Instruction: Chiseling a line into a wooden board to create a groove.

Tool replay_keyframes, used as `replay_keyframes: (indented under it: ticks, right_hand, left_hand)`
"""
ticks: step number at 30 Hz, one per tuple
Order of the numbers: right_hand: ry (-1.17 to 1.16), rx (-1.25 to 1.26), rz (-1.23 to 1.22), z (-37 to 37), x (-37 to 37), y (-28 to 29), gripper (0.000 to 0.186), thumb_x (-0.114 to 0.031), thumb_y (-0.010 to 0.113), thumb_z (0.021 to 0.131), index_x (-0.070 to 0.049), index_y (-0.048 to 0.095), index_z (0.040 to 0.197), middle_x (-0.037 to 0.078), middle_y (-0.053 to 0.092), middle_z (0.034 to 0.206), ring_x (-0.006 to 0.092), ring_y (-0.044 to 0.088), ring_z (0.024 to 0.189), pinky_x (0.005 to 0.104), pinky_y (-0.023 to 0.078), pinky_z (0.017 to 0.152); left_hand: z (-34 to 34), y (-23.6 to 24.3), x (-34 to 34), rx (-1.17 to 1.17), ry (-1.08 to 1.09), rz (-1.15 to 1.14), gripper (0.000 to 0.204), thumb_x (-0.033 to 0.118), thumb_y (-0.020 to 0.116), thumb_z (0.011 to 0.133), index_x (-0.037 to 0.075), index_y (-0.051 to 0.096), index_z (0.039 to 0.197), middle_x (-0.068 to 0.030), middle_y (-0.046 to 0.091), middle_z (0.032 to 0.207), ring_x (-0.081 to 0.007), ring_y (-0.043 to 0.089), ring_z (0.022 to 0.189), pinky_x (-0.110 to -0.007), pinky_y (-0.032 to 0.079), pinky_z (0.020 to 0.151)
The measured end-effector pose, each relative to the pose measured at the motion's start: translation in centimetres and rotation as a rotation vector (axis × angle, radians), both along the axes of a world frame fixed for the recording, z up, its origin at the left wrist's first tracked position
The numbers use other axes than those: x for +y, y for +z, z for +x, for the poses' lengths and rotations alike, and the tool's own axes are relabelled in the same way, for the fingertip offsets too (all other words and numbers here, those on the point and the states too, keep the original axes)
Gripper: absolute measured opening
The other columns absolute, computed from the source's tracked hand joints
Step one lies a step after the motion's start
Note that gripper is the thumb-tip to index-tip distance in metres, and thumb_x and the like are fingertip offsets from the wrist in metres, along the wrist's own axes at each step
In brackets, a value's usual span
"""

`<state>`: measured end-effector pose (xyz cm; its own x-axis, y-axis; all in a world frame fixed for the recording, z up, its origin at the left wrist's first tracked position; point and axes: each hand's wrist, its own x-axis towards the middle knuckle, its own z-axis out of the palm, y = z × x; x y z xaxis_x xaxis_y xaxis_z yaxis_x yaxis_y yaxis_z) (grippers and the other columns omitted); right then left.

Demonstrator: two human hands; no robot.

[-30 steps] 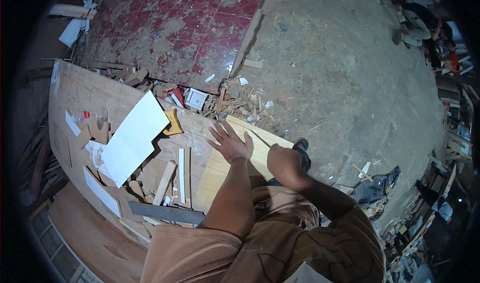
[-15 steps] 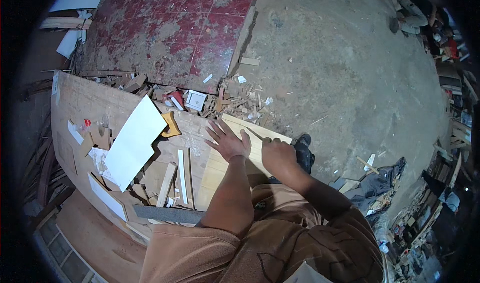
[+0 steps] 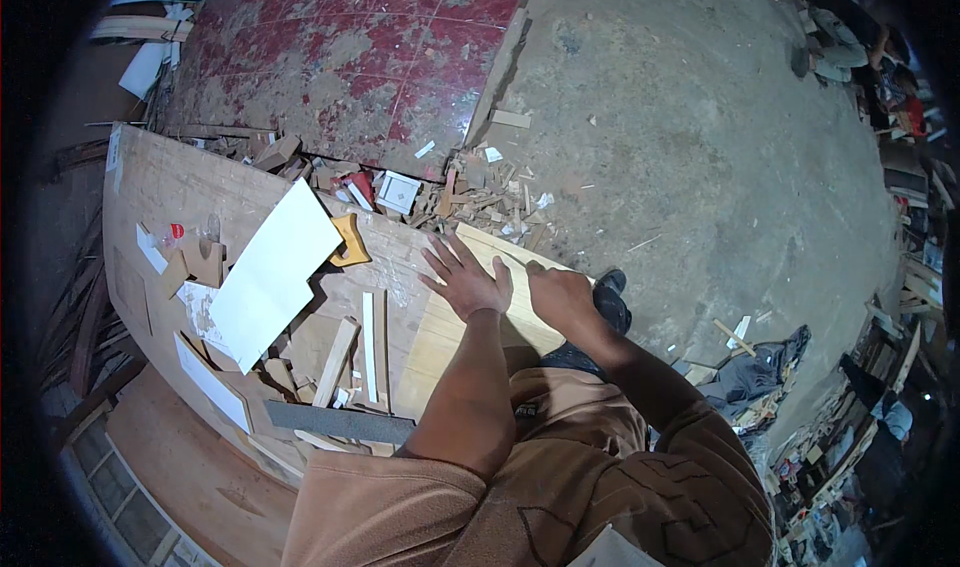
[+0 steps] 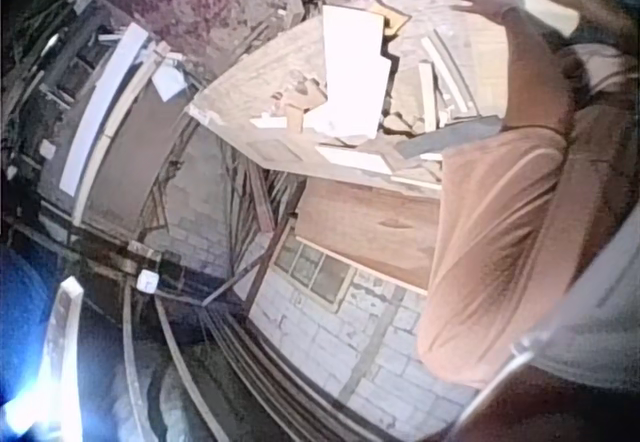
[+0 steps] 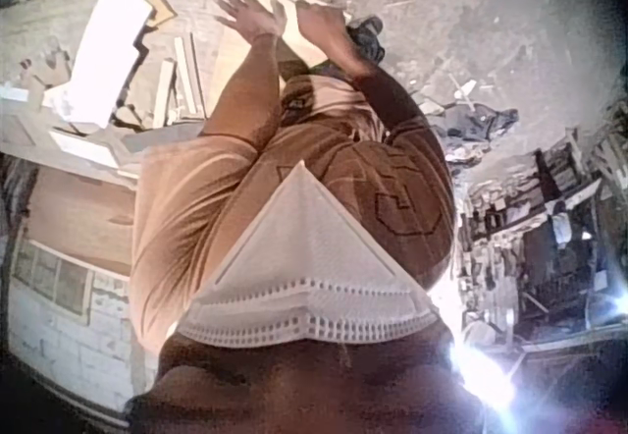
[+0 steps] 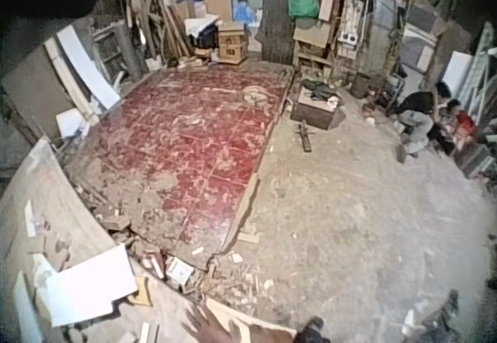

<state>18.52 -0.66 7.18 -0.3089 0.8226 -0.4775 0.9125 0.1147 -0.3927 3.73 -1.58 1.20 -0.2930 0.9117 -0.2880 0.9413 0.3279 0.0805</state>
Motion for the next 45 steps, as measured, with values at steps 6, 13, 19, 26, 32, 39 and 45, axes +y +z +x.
replay_keyframes:
  ticks: [6, 13, 19, 26, 32, 39, 45]
  right_hand:
    - [-0.018, 0.188, -0.108, 1.8, 0.1, -2.8, 0.034, -0.03, 0.049, 0.097, 0.0, 0.062, 0.108, 0.021, 0.07, 0.082, 0.0335, 0.07, 0.072, 0.0459, 0.054, 0.057]
    - [-0.434, 0.795, -1.048, 3.8, 4.6, -2.5, 0.04, -0.037, 0.043, 0.101, -0.003, 0.064, 0.102, 0.005, 0.061, 0.066, 0.0077, 0.051, 0.047, 0.0226, 0.039, 0.04]
    - [-0.35, 0.804, -0.964, 0.5, 5.7, -1.7, 0.026, -0.023, 0.058, 0.093, -0.002, 0.061, 0.107, 0.01, 0.066, 0.08, 0.0146, 0.06, 0.057, 0.027, 0.045, 0.048]
    - [-0.333, 0.341, -0.077, 0.4, 4.0, -3.8, 0.018, -0.018, 0.058, 0.087, -0.002, 0.061, 0.094, 0.018, 0.064, 0.083, 0.0403, 0.063, 0.08, 0.0455, 0.052, 0.077]
    - [-0.236, 0.212, 0.148, 1.8, 2.0, -3.8, 0.034, -0.02, 0.06, 0.088, -0.012, 0.061, 0.12, 0.02, 0.062, 0.108, 0.04, 0.059, 0.106, 0.0477, 0.049, 0.089]
    - [0.346, 0.139, 0.301, 3.3, -1.0, -5.8, 0.067, -0.042, 0.061, 0.09, -0.027, 0.037, 0.151, 0.032, 0.037, 0.142, 0.0474, 0.038, 0.13, 0.0599, 0.03, 0.106]
    - [0.072, 0.098, 0.231, 2.6, 0.0, -5.0, 0.07, -0.048, 0.061, 0.089, -0.024, 0.039, 0.15, 0.031, 0.023, 0.153, 0.0491, 0.033, 0.134, 0.0615, 0.027, 0.107]
  left_hand:
    - [0.0, 0.1, 0.0, -0.013, 0.009, -0.005, 0.095, 0.05, 0.049, 0.086, 0.0, 0.008, 0.155, -0.0271, 0.006, 0.16, -0.0457, -0.001, 0.149, -0.069, 0.0, 0.113]
    - [-0.2, -0.3, -0.2, 0.02, 0.014, -0.042, 0.097, 0.054, 0.049, 0.086, 0.003, 0.005, 0.156, -0.0265, 0.005, 0.161, -0.0449, -0.001, 0.149, -0.068, 0.0, 0.114]
    - [0.0, 1.4, 0.6, 0.033, -0.006, -0.191, 0.095, 0.055, 0.049, 0.084, -0.005, 0.02, 0.151, -0.0288, 0.009, 0.159, -0.0448, -0.001, 0.149, -0.066, 0.0, 0.115]
    - [-0.1, 0.2, 0.0, 0.028, 0.018, -0.075, 0.085, 0.055, 0.048, 0.084, -0.005, 0.04, 0.144, -0.0258, 0.01, 0.161, -0.0441, -0.001, 0.149, -0.066, -0.001, 0.115]
    - [-0.2, 0.0, -0.1, 0.019, 0.01, -0.074, 0.085, 0.055, 0.047, 0.085, -0.005, 0.039, 0.145, -0.0258, 0.008, 0.161, -0.0446, -0.001, 0.149, -0.066, -0.002, 0.115]
    - [-0.4, -0.2, -0.2, 0.03, 0.009, -0.102, 0.085, 0.056, 0.046, 0.086, -0.005, 0.039, 0.145, -0.0254, 0.008, 0.161, -0.0445, -0.002, 0.149, -0.066, -0.003, 0.115]
    - [-0.3, 0.1, 0.0, 0.039, 0.012, -0.125, 0.085, 0.055, 0.047, 0.086, -0.005, 0.038, 0.145, -0.0248, 0.007, 0.161, -0.0444, -0.002, 0.149, -0.066, -0.003, 0.115]
